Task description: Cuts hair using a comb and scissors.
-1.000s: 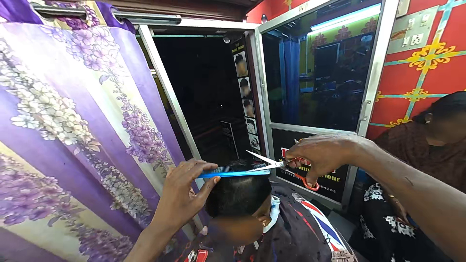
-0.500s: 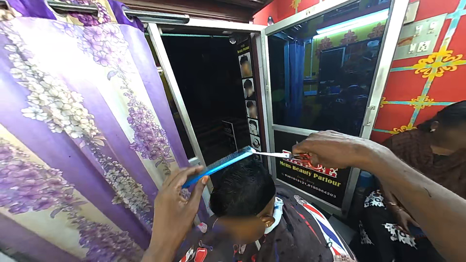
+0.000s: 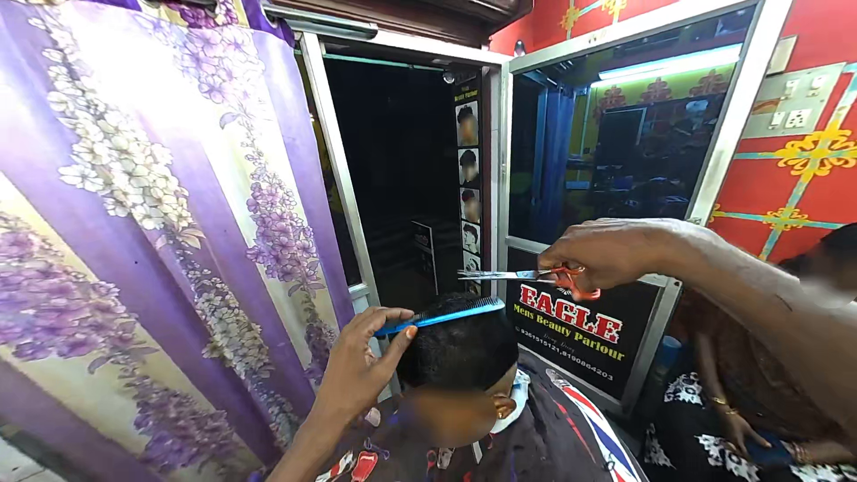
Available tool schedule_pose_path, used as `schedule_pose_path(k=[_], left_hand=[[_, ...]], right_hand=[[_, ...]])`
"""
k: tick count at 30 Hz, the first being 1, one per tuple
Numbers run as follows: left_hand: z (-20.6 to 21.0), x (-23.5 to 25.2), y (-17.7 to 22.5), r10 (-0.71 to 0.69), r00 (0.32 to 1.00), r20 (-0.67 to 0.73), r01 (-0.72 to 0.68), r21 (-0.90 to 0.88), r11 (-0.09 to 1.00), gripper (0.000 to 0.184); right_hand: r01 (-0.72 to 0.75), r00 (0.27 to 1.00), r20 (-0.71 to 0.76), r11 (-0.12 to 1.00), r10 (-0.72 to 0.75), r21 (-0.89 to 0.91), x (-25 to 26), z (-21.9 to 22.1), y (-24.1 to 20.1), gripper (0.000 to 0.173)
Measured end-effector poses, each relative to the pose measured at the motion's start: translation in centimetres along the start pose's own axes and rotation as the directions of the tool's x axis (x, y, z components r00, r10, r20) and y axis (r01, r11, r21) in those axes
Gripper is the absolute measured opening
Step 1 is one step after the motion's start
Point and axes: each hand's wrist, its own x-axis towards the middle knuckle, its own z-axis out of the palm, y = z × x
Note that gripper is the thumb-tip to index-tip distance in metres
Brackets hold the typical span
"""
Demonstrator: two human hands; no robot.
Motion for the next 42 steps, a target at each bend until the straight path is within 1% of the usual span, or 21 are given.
schedule_pose_path(k=[2,3,7,9,13,14,15,16,19,20,21,23,24,26,28,30,32,35,37,40,42], left_hand=[[0.2,0.8,-0.4,0.008,1.0,-0.011,-0.008,0.01,1.0,0.035],[0.3,1.0,-0.5,0.022,1.0,-0.023,-0.022,0.014,1.0,0.035],[0.3,1.5,-0.5,0.094,0.993,-0.073,-0.093,0.019,0.995,0.036],[0.2,1.6,-0.4,0.116,0.989,-0.087,-0.115,0.017,0.993,0.036],[-0.1,1.5,0.1,0.152,0.983,-0.103,-0.152,0.014,0.988,0.037],[-0.1,1.3,0.2,0.155,0.982,-0.111,-0.154,0.016,0.988,0.036],[-0.1,1.0,0.4,0.145,0.981,-0.13,-0.144,0.023,0.989,0.036],[-0.1,0.6,0.6,0.117,0.98,-0.16,-0.115,0.025,0.993,0.035],[0.5,-2.7,1.5,-0.071,0.964,-0.255,0.065,-0.033,0.997,0.035],[0.9,-4.5,2.0,-0.076,0.957,-0.281,0.059,-0.069,0.996,0.036],[1.3,-6.5,2.5,-0.017,0.961,-0.277,-0.008,-0.089,0.996,0.035],[2.0,-9.9,3.1,0.126,0.975,-0.182,-0.139,-0.061,0.988,0.031],[2.3,-10.6,3.1,0.164,0.975,-0.151,-0.171,-0.034,0.985,0.03],[2.3,-10.4,2.6,0.131,0.978,-0.16,-0.141,-0.057,0.988,0.032],[1.9,-8.7,1.9,0.076,0.979,-0.19,-0.099,-0.115,0.988,0.035],[1.5,-6.7,1.3,0.048,0.981,-0.187,-0.076,-0.141,0.987,0.037],[1.2,-5.0,0.7,-0.014,0.99,-0.141,-0.007,-0.141,0.99,0.037],[1.0,-2.9,-0.5,-0.092,0.992,-0.086,0.082,-0.114,0.99,0.036],[1.1,-1.7,-1.4,-0.13,0.99,-0.053,0.124,-0.112,0.986,0.036],[1.5,-0.9,-2.6,-0.128,0.991,-0.051,0.12,-0.127,0.985,0.034],[1.7,-0.7,-3.0,-0.112,0.991,-0.076,0.102,-0.13,0.986,0.035]], right_hand=[[0.043,0.993,0.111,0.997,-0.051,0.07,0.8,-0.7,-0.2,0.034],[0.052,0.988,0.145,0.996,-0.062,0.069,1.2,-0.9,-0.5,0.038],[0.014,0.983,0.185,0.997,0.0,-0.073,2.3,-1.4,-2.0,0.039],[0.034,0.984,0.178,0.997,-0.02,-0.076,2.6,-1.5,-2.7,0.036],[0.104,0.99,0.104,0.989,-0.094,-0.104,2.7,-1.6,-3.3,0.017],[0.109,0.992,0.079,0.986,-0.1,-0.126,2.5,-1.6,-3.3,0.015],[0.099,0.994,0.063,0.986,-0.091,-0.137,2.3,-1.7,-3.2,0.018],[0.077,0.996,0.055,0.988,-0.07,-0.136,1.9,-1.9,-3.2,0.023],[0.014,0.999,-0.041,0.993,-0.019,-0.116,1.0,-1.5,-1.6,0.016],[0.005,0.995,-0.098,0.995,-0.015,-0.096,0.7,-1.1,-0.9,0.017],[0.002,0.986,-0.164,0.996,-0.017,-0.092,0.6,-0.5,-0.1,0.018],[-0.029,0.963,-0.268,0.991,-0.007,-0.13,0.2,0.2,0.6,0.016],[-0.049,0.953,-0.304,0.985,-0.004,-0.166,0.2,0.4,0.8,0.015],[-0.053,0.948,-0.317,0.98,-0.01,-0.19,0.3,0.3,0.7,0.018],[-0.02,0.965,-0.262,0.985,-0.027,-0.174,0.8,-0.4,0.2,0.021],[-0.009,0.979,-0.202,0.982,-0.031,-0.189,1.3,-1.3,-0.7,0.018],[-0.025,0.995,-0.102,0.979,0.004,-0.201,1.5,-2.5,-1.9,0.017],[-0.007,0.998,0.055,0.986,0.016,-0.164,1.9,-3.8,-2.7,0.017],[-0.02,0.995,0.09,0.984,0.036,-0.176,2.3,-4.2,-2.9,0.015],[0.006,0.987,0.158,0.987,0.02,-0.16,3.0,-4.6,-2.8,0.016],[0.024,0.974,0.226,0.992,0.005,-0.125,3.5,-4.7,-2.8,0.028]])
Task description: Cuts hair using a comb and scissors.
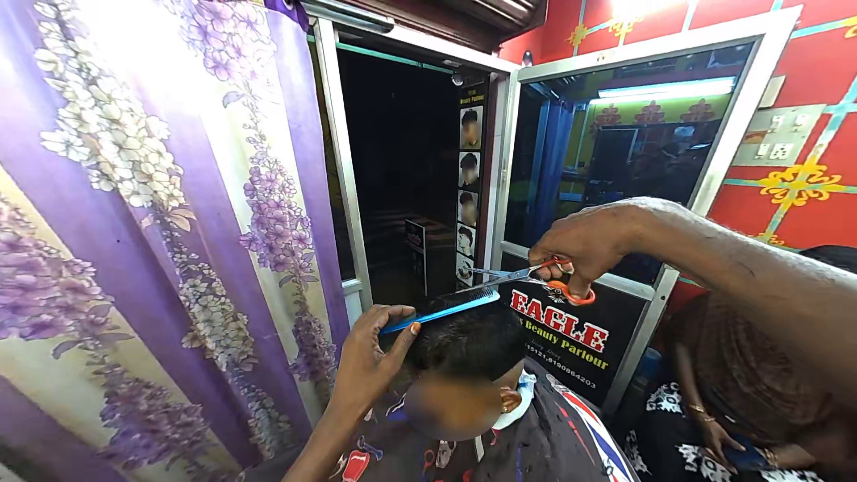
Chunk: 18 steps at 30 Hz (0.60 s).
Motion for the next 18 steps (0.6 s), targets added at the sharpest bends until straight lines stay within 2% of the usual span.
schedule_pose_path(k=[2,6,8,12,15,18], left_hand=[[0.1,0.1,-0.3,0.02,0.999,-0.034,-0.02,0.004,1.0,0.035],[-0.2,0.3,-0.3,0.083,0.992,-0.093,-0.081,0.03,0.996,0.036],[-0.5,0.2,-0.1,0.122,0.986,-0.112,-0.118,0.041,0.992,0.035],[-1.0,-0.1,0.4,0.168,0.978,-0.122,-0.161,0.063,0.985,0.036],[-1.3,-0.3,0.8,0.184,0.976,-0.116,-0.177,0.07,0.982,0.037],[-1.6,-0.4,1.3,0.192,0.975,-0.115,-0.184,0.074,0.98,0.038]], right_hand=[[-0.001,0.999,0.042,1.0,0.0,0.014,0.5,-0.1,-0.3,0.035],[-0.014,0.998,0.059,0.997,0.019,-0.075,1.3,-0.8,-1.7,0.035],[-0.014,0.999,0.03,0.992,0.018,-0.124,1.6,-1.1,-2.5,0.033],[0.012,0.995,-0.091,0.98,-0.03,-0.198,1.5,-1.2,-3.6,0.017],[-0.011,0.988,-0.152,0.975,-0.023,-0.221,0.8,-1.5,-3.5,0.023],[-0.027,0.995,-0.1,0.973,0.004,-0.23,0.4,-2.0,-3.6,0.02]])
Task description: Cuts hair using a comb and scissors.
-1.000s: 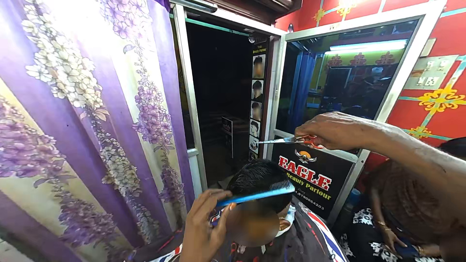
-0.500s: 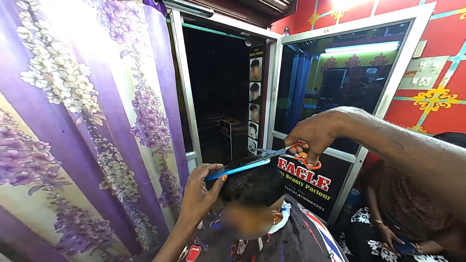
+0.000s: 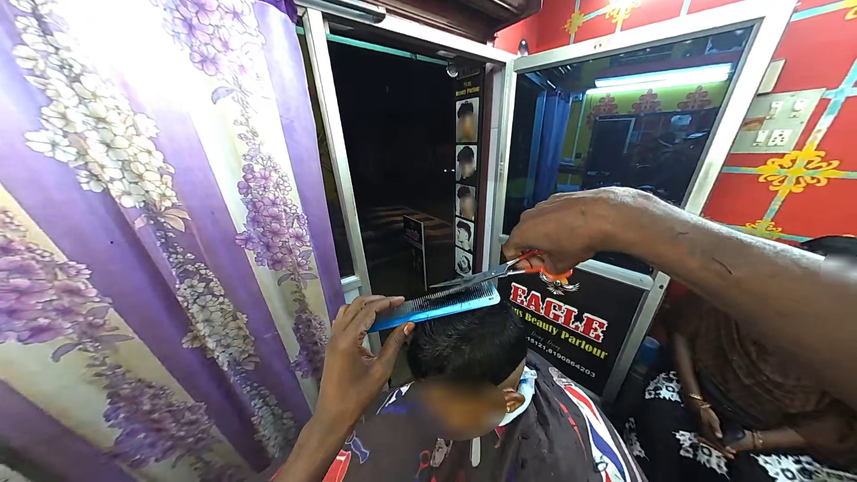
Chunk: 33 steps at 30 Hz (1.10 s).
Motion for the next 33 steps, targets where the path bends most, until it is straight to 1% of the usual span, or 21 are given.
schedule_pose_path(k=[2,4,5,7,8,9,10,11,13,14,15,16,18,19,20,22,23,25,26,28,33], left_hand=[[-0.2,0.1,0.1,-0.01,1.0,0.003,0.01,0.009,1.0,0.045],[-0.3,0.0,0.2,-0.027,1.0,0.012,0.027,0.003,1.0,0.051],[-0.4,-0.1,0.3,-0.044,0.999,0.016,0.045,-0.005,0.999,0.048],[-0.7,-1.0,0.9,-0.136,0.991,-0.001,0.136,-0.043,0.99,0.037],[-0.7,-1.8,1.4,-0.203,0.979,-0.022,0.201,-0.076,0.977,0.034],[-0.7,-2.8,1.9,-0.226,0.973,-0.035,0.221,-0.113,0.969,0.034],[-0.8,-4.1,2.4,-0.17,0.985,-0.033,0.165,-0.124,0.978,0.034],[-1.1,-5.1,2.9,-0.055,0.999,0.003,0.055,-0.115,0.992,0.034],[-1.6,-5.5,3.9,0.158,0.98,0.123,-0.156,-0.028,0.987,0.032],[-1.4,-4.9,4.4,0.209,0.966,0.154,-0.214,0.013,0.977,0.032],[-1.2,-4.0,4.6,0.217,0.961,0.169,-0.227,0.042,0.973,0.031],[-0.8,-2.9,4.4,0.201,0.964,0.172,-0.212,0.051,0.976,0.031],[-0.2,-0.2,3.6,0.14,0.97,0.199,-0.153,0.052,0.987,0.032],[0.1,1.1,3.1,0.118,0.968,0.22,-0.134,0.063,0.989,0.034],[0.4,2.2,2.5,0.098,0.964,0.246,-0.119,0.072,0.99,0.035],[0.9,3.7,1.5,0.056,0.952,0.302,-0.082,0.073,0.994,0.036],[1.0,4.2,1.3,0.043,0.947,0.318,-0.067,0.067,0.995,0.035],[1.3,4.7,1.2,0.033,0.942,0.335,-0.052,0.047,0.998,0.034],[1.3,4.8,1.2,0.033,0.941,0.337,-0.05,0.042,0.998,0.033],[1.5,5.0,1.1,0.046,0.945,0.324,-0.064,0.045,0.997,0.034],[1.4,5.7,1.5,0.087,0.954,0.288,-0.104,0.044,0.994,0.036]], right_hand=[[0.024,0.999,0.025,1.0,-0.024,-0.012,0.1,0.0,-0.7,0.024],[0.058,0.998,-0.029,0.998,-0.058,-0.003,0.1,0.3,-1.2,0.014],[0.052,0.997,-0.065,0.999,-0.052,0.003,-0.1,0.4,-1.2,0.014],[0.028,0.991,-0.132,0.999,-0.023,0.033,-0.7,0.9,-0.4,0.021],[0.009,0.983,-0.184,0.998,0.002,0.06,-1.1,1.5,0.3,0.02],[-0.019,0.968,-0.248,0.994,0.044,0.104,-1.6,2.5,1.1,0.02],[-0.049,0.943,-0.32,0.988,0.093,0.143,-2.0,3.7,1.9,0.02],[-0.073,0.913,-0.385,0.981,0.138,0.178,-2.2,5.1,2.7,0.022],[-0.113,0.857,-0.473,0.97,0.205,0.217,-2.5,7.9,4.1,0.022],[-0.13,0.845,-0.481,0.963,0.232,0.236,-2.6,9.0,4.4,0.021],[-0.141,0.848,-0.468,0.957,0.25,0.255,-2.7,9.8,4.7,0.022],[-0.139,0.861,-0.439,0.949,0.257,0.282,-2.8,10.4,4.9,0.022],[-0.11,0.898,-0.366,0.93,0.244,0.35,-2.8,11.0,5.2,0.025],[-0.089,0.916,-0.331,0.92,0.226,0.382,-2.9,11.1,5.2,0.025],[-0.072,0.933,-0.296,0.912,0.205,0.404,-2.9,11.1,5.2,0.021],[-0.013,0.969,-0.212,0.887,0.124,0.461,-2.9,10.9,5.3,0.015],[0.032,0.984,-0.168,0.86,0.063,0.509,-2.9,10.8,5.3,0.016],[0.085,0.996,-0.068,0.803,-0.055,0.59,-2.8,10.6,5.2,0.027],[0.092,0.995,-0.02,0.791,-0.1,0.605,-2.7,10.6,5.0,0.031],[0.095,0.986,0.051,0.782,-0.16,0.616,-2.3,10.2,4.6,0.036],[0.139,0.985,0.015,0.835,-0.174,0.532,-1.2,9.1,3.6,0.032]])
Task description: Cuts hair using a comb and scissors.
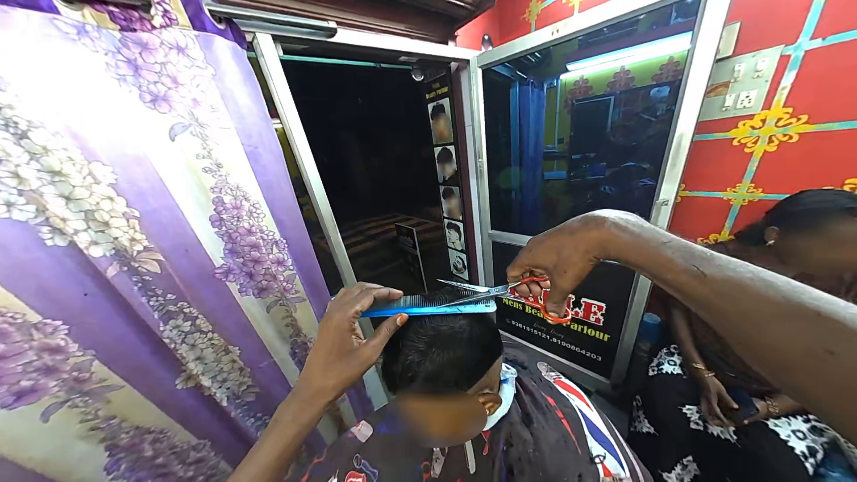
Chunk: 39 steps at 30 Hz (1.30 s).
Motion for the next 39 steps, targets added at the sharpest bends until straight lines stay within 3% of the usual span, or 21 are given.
schedule_pose_path(k=[4,6,9,14,18,20,22,25,27,32,36,39], left_hand=[[-0.3,0.1,0.2,0.017,1.0,-0.001,-0.017,-0.005,1.0,0.036],[-0.5,-0.1,0.3,0.036,0.999,-0.001,-0.036,0.009,0.999,0.037],[-0.7,-0.4,0.4,0.053,0.999,-0.005,-0.052,0.02,0.998,0.038],[-0.9,-0.5,0.6,0.06,0.998,-0.007,-0.06,0.009,0.998,0.038],[-1.1,-2.0,1.0,-0.089,0.993,-0.074,0.093,0.05,0.994,0.037],[-1.5,-3.8,1.5,-0.169,0.977,-0.13,0.171,0.011,0.985,0.035],[-1.9,-5.9,2.5,-0.034,0.992,-0.124,0.028,-0.048,0.998,0.031],[-2.4,-6.3,4.1,0.202,0.978,0.047,-0.202,-0.005,0.979,0.03],[-2.0,-4.8,4.3,0.21,0.977,0.04,-0.212,0.073,0.974,0.03],[-1.3,0.2,2.7,0.136,0.987,0.085,-0.15,0.19,0.97,0.036],[-0.9,1.6,1.7,0.099,0.985,0.138,-0.123,0.182,0.975,0.034],[-0.6,2.0,1.3,0.097,0.986,0.137,-0.121,0.177,0.977,0.034]], right_hand=[[0.057,0.996,-0.062,0.997,-0.059,-0.044,0.4,-0.1,-0.6,0.022],[0.009,0.996,-0.088,0.995,-0.018,-0.102,-0.1,-0.2,-1.1,0.017],[-0.062,0.992,-0.118,0.99,0.047,-0.13,-1.3,-0.2,-1.5,0.021],[-0.03,0.995,-0.097,0.995,0.021,-0.1,-1.2,0.3,-2.2,0.028],[-0.116,0.979,-0.189,0.977,0.082,-0.18,-1.8,0.0,-2.7,0.018],[-0.145,0.949,-0.296,0.983,0.105,-0.116,-2.7,0.9,-1.2,0.016],[-0.162,0.895,-0.427,0.986,0.131,-0.037,-3.2,2.6,1.1,0.019],[-0.229,0.838,-0.513,0.973,0.188,-0.017,-3.2,4.9,3.4,0.023],[-0.206,0.852,-0.491,0.978,0.181,0.002,-2.9,5.4,4.0,0.021],[0.015,0.949,-0.314,0.991,0.028,0.132,-2.0,4.9,3.7,0.019],[0.08,0.994,-0.09,0.954,-0.056,0.289,-1.5,4.6,3.7,0.032],[0.103,0.994,0.0,0.945,-0.109,0.31,-0.9,4.6,3.8,0.038]])
